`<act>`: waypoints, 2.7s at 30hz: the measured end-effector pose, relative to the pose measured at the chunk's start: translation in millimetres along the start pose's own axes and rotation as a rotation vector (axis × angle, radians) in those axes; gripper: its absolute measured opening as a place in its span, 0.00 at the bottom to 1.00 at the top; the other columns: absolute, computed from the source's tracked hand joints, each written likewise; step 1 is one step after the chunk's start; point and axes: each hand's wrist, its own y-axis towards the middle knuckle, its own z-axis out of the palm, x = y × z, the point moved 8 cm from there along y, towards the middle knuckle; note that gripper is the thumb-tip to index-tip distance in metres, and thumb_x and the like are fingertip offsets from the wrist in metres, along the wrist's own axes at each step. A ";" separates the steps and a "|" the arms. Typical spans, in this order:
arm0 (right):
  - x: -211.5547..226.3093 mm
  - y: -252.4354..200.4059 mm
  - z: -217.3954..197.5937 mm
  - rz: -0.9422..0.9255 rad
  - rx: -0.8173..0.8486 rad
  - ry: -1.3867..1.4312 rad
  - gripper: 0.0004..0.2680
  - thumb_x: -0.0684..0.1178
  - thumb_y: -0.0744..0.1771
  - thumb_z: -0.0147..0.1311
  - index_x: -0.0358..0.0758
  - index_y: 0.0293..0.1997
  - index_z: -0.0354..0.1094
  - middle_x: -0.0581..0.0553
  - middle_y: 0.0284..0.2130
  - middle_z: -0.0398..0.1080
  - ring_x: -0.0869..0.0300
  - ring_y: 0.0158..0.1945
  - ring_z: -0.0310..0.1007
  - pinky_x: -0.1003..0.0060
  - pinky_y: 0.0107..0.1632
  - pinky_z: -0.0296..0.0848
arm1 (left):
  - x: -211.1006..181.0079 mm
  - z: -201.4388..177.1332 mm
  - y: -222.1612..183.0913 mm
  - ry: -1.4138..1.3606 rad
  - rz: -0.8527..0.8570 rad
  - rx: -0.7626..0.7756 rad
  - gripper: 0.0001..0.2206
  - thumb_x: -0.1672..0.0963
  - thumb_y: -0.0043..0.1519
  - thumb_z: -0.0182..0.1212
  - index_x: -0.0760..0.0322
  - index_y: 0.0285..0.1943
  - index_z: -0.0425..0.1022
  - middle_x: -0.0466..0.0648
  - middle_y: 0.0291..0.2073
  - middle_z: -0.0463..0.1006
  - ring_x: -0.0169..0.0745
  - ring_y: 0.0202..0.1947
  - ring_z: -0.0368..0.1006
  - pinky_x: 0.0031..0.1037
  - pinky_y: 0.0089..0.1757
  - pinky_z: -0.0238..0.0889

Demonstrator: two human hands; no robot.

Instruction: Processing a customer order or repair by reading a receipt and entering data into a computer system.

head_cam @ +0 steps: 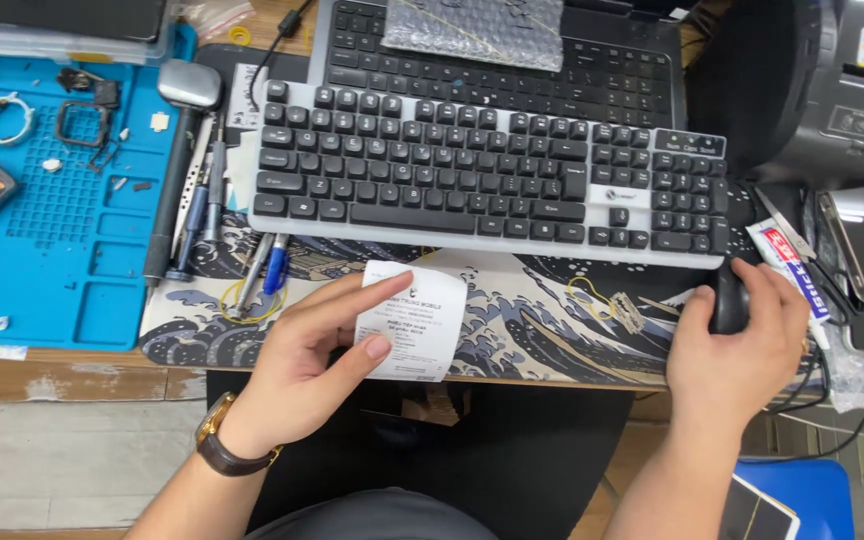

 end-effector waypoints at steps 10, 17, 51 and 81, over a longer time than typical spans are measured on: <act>-1.8 1.4 -1.5 0.072 0.001 0.024 0.12 0.38 0.66 0.58 0.32 0.55 0.77 0.37 0.53 0.70 0.44 0.57 0.72 0.46 0.58 0.70 | 1.6 -2.0 1.4 0.103 -0.021 -0.032 0.20 0.54 0.64 0.58 0.62 0.66 0.73 0.47 0.47 0.75 0.30 0.34 0.63 0.19 0.28 0.54; -1.3 0.7 -1.2 0.038 0.001 0.018 0.11 0.37 0.66 0.59 0.31 0.55 0.77 0.37 0.53 0.71 0.43 0.57 0.73 0.45 0.58 0.70 | 0.7 -1.6 2.2 0.086 -0.020 -0.050 0.20 0.56 0.65 0.58 0.62 0.67 0.72 0.48 0.51 0.75 0.28 0.31 0.60 0.18 0.28 0.51; 1.9 -3.7 -4.0 -0.073 -0.059 0.061 0.13 0.34 0.67 0.62 0.25 0.59 0.77 0.31 0.56 0.71 0.39 0.59 0.73 0.45 0.62 0.71 | 2.8 -4.3 3.6 0.058 -0.040 -0.043 0.21 0.55 0.65 0.58 0.62 0.69 0.72 0.49 0.54 0.74 0.36 0.50 0.71 0.20 0.40 0.63; -4.2 -7.1 3.0 -0.019 0.024 0.067 0.12 0.37 0.67 0.62 0.30 0.57 0.79 0.35 0.58 0.74 0.43 0.60 0.75 0.47 0.62 0.71 | 1.9 1.5 4.0 0.012 -0.054 0.002 0.20 0.57 0.66 0.58 0.60 0.69 0.73 0.43 0.40 0.67 0.31 0.36 0.60 0.18 0.29 0.55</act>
